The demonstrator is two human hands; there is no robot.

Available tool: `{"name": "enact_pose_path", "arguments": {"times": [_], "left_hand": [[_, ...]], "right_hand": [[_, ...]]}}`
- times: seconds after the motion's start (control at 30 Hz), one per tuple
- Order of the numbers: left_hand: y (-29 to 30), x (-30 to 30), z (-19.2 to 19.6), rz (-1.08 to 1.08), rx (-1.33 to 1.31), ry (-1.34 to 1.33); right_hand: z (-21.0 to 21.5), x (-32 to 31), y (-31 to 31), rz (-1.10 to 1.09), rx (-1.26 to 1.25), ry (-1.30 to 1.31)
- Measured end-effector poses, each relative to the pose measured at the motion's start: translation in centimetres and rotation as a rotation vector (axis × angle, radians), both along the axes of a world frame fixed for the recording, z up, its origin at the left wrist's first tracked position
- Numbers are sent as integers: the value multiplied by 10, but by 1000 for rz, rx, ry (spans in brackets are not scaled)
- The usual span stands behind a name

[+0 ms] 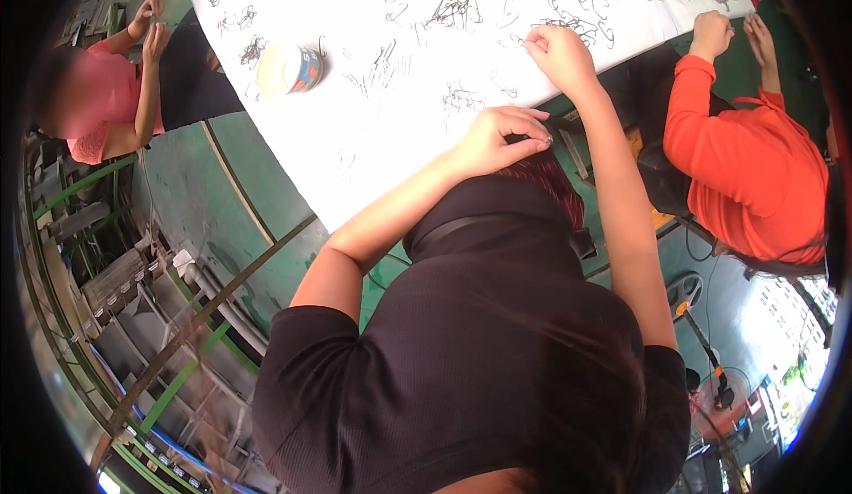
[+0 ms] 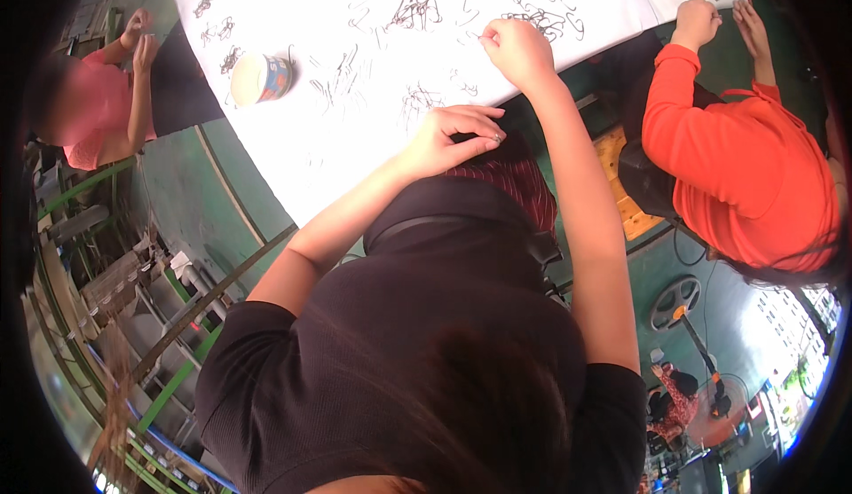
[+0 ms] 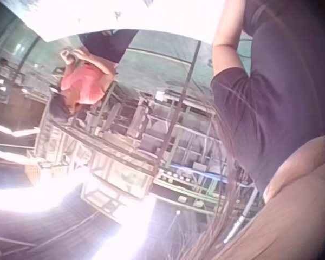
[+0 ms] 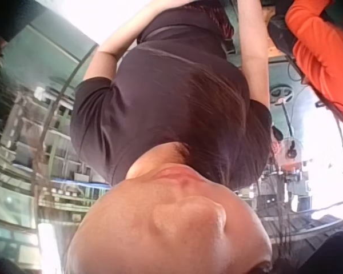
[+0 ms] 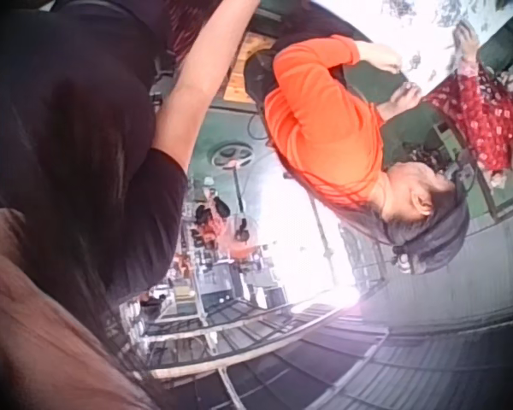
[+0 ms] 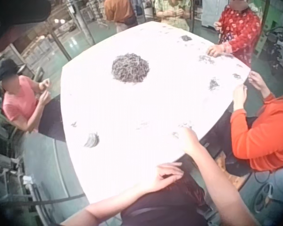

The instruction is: The person sits at a table and repeatedly picks up small metal wire pieces and fasteners, then twists or connects them by hand. They place the assembled units onto the table surface. Other people at the table perform similar assembly tasks.

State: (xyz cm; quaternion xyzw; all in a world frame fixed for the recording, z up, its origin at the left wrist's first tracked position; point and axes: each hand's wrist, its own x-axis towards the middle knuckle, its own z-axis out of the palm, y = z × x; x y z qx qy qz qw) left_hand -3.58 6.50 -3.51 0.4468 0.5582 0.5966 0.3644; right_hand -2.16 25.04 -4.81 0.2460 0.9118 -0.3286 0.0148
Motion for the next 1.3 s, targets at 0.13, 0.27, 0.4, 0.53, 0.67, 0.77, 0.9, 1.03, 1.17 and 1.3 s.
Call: {"name": "enact_pose_path", "arguments": {"times": [0.13, 0.27, 0.4, 0.53, 0.67, 0.77, 0.9, 1.03, 1.17, 1.3], "left_hand": [[-1, -5, 5, 18, 8, 23], [0, -6, 9, 47, -9, 72], [-3, -6, 7, 46, 74, 59], [1, -7, 12, 69, 127, 99], [2, -8, 14, 114, 126, 106], [2, -8, 10, 99, 108, 129], [3, -10, 12, 63, 100, 219], [4, -14, 17, 9, 73, 271], [5, -15, 16, -46, 146, 333], [-3, -9, 27, 97, 154, 145]], "right_hand": [[-13, 0, -5, -3, -79, 154], [-10, 17, -7, -164, -470, 402], [34, 55, -26, -330, -1257, 410], [57, 78, -48, -217, -1381, 449], [59, 89, -58, -215, -1289, 383], [56, 92, -64, -302, -1297, 407], [54, 93, -72, -381, -1213, 468], [55, 95, -76, -388, -1113, 562], [46, 108, -85, -199, -358, 744], [67, 113, -85, -36, -182, 898]]}}
